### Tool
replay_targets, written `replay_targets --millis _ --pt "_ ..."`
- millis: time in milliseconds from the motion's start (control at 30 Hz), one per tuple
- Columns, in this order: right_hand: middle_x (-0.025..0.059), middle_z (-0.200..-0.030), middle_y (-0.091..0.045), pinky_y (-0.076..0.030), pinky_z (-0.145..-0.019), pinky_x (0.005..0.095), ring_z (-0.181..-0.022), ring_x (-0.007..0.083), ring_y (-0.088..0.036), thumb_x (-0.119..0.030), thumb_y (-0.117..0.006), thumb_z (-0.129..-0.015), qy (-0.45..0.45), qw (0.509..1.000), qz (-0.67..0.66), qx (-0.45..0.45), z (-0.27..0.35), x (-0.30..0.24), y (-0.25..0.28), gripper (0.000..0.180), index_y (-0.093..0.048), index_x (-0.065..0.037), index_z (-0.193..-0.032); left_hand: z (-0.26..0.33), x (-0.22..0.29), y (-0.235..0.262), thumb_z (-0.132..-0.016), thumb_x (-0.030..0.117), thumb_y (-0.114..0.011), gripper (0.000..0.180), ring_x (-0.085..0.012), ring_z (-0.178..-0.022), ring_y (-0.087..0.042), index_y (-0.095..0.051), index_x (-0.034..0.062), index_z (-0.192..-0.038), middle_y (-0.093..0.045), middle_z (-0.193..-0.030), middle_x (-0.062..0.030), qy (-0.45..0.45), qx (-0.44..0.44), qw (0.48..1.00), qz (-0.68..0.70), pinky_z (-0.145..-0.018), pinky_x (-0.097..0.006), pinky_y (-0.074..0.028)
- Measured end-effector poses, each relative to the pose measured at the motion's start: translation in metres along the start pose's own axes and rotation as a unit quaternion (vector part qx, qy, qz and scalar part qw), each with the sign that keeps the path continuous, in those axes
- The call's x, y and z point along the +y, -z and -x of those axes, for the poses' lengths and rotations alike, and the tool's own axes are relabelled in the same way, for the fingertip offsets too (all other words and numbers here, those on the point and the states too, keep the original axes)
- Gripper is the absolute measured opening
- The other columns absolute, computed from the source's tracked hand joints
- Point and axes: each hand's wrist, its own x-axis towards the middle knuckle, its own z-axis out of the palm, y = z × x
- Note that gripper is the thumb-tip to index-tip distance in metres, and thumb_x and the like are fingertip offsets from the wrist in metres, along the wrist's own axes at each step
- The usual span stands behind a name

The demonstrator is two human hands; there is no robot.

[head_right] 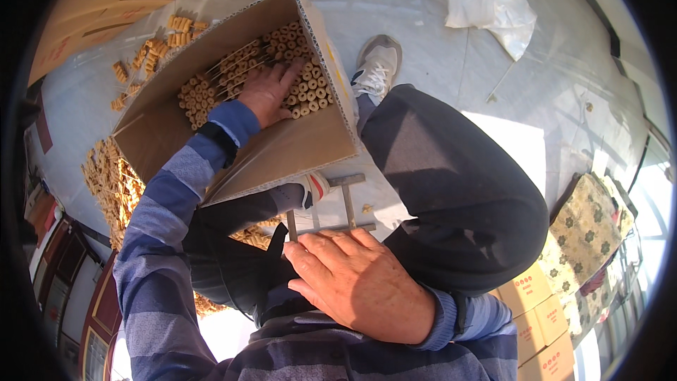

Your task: The person sits on the floor and repeatedly picks up small cylindrical snacks and wooden sticks, then threads the snacks onto the sticks. The assembled snack sticks are placed into a cardboard box.

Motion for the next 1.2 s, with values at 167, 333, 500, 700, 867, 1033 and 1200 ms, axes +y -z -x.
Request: replay_targets --millis 167,333,500,700,867,1033,1200 --pt "0.0119 -0.115 -0.065 -0.048 -0.086 0.035 -0.101 0.0243 -0.063 -0.027 -0.075 -0.087 0.005 1.0 0.005 0.004 0.0 0.0 -0.003 0.046 -0.062 0.0 -0.122 -0.006 -0.012 -0.01 -0.079 0.01 -0.075 0.089 -0.0413 -0.13 -0.048 -0.029 0.0079 -0.154 -0.045 -0.146 -0.0231 -0.023 0.042 0.994 0.1 -0.11 -0.047 -0.04" --pt "0.009 -0.111 -0.064 -0.046 -0.084 0.0332 -0.098 0.0216 -0.062 -0.028 -0.072 -0.089 0.004 1.0 0.012 0.003 -0.001 0.0 -0.005 0.043 -0.06 -0.002 -0.12 -0.017 -0.036 -0.02 -0.085 0.007 -0.068 0.071 -0.042 -0.133 -0.047 -0.037 0.0037 -0.149 -0.046 -0.145 -0.0265 -0.053 0.054 0.975 0.209 -0.113 -0.044 -0.04" --pt "0.0129 -0.115 -0.067 -0.049 -0.089 0.0362 -0.104 0.0266 -0.065 -0.026 -0.074 -0.088 -0.011 1.0 0.006 0.004 0.0 -0.003 -0.006 0.044 -0.063 -0.001 -0.122 -0.02 -0.036 -0.018 -0.086 0.007 -0.067 0.066 -0.0408 -0.132 -0.049 -0.04 0.0009 -0.147 -0.047 -0.145 -0.0269 -0.069 0.041 0.981 0.178 -0.112 -0.042 -0.041" --pt "0.0112 -0.112 -0.067 -0.049 -0.087 0.0358 -0.102 0.0255 -0.065 -0.028 -0.072 -0.09 -0.011 0.998 0.057 0.019 0.0 -0.001 -0.015 0.041 -0.062 -0.003 -0.121 -0.015 -0.021 -0.001 -0.081 -0.002 -0.067 0.082 -0.0424 -0.137 -0.044 -0.03 0.0068 -0.154 -0.034 -0.155 -0.0253 -0.027 0.017 0.992 0.12 -0.116 -0.041 -0.039" --pt "0.0139 -0.112 -0.068 -0.05 -0.087 0.038 -0.1 0.0283 -0.066 -0.026 -0.071 -0.091 -0.007 0.997 0.068 0.023 0.001 0.0 -0.02 0.038 -0.062 -0.003 -0.12 -0.005 -0.017 0.006 -0.076 -0.012 -0.059 0.091 -0.0427 -0.14 -0.04 -0.025 0.0133 -0.156 -0.031 -0.157 -0.0254 -0.009 -0.02 0.994 0.11 -0.118 -0.042 -0.037" --pt "0.0146 -0.111 -0.068 -0.05 -0.087 0.0382 -0.1 0.0293 -0.066 -0.025 -0.07 -0.091 -0.004 0.997 0.063 0.032 0.0 -0.002 -0.023 0.038 -0.061 -0.002 -0.12 -0.011 -0.016 0.003 -0.075 -0.013 -0.061 0.087 -0.0412 -0.14 -0.041 -0.034 0.0146 -0.153 -0.035 -0.155 -0.0247 -0.021 0.025 0.993 0.116 -0.115 -0.046 -0.039" --pt "0.0141 -0.107 -0.068 -0.049 -0.086 0.0388 -0.098 0.0294 -0.065 -0.025 -0.068 -0.092 0.001 0.996 0.081 0.028 -0.003 -0.004 -0.026 0.037 -0.062 -0.001 -0.12 -0.013 -0.008 0.002 -0.076 -0.003 -0.069 0.081 -0.0392 -0.142 -0.037 -0.042 0.0181 -0.15 -0.042 -0.151 -0.0195 0.023 0.023 0.999 0.006 -0.114 -0.055 -0.032"
